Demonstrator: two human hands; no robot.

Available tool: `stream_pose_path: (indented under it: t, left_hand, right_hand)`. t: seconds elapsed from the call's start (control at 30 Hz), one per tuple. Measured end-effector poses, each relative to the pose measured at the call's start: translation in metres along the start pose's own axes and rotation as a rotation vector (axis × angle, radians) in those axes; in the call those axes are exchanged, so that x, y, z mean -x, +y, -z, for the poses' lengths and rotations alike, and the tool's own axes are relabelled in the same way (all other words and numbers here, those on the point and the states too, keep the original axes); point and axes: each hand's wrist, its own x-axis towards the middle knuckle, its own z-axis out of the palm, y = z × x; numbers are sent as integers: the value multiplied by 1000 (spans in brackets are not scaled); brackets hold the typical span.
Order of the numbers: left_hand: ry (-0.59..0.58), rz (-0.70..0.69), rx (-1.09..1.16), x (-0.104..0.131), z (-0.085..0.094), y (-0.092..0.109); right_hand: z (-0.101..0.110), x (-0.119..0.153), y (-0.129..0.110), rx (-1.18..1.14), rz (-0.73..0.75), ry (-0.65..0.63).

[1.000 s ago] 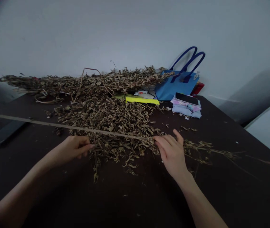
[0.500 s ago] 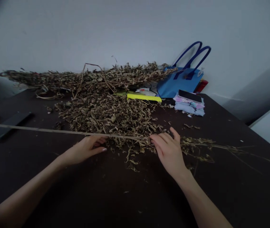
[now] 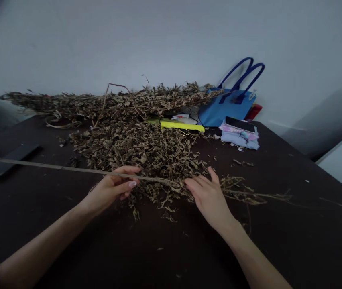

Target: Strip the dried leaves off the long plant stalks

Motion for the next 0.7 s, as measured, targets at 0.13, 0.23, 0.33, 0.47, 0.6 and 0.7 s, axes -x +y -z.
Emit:
stream_pose_path:
  t: [0.13,0.23,0.33,0.47,0.6,0.7]
  left_hand:
    - [3,8,28,-1,-3,-9]
    - [11,24,-24,-1,-5,-11]
    - [-9,16,-63,0,-6,-12]
    - [-40,5,-132,1,-7,-12]
    - [-35,-14,-201,1,-8,-13]
    - [-27,-2,-248,1,-9,-13]
  right_hand:
    - [-3,2,1,-10,37,-107]
    - [-4,2,1,-22,46,-145]
    - [-5,2,0,-40,46,-157]
    - [-6,3,-1,-50,43,-163]
    - [-6,3,-1,-55,47,-148]
    - [-6,2,-1,-73,53,-124]
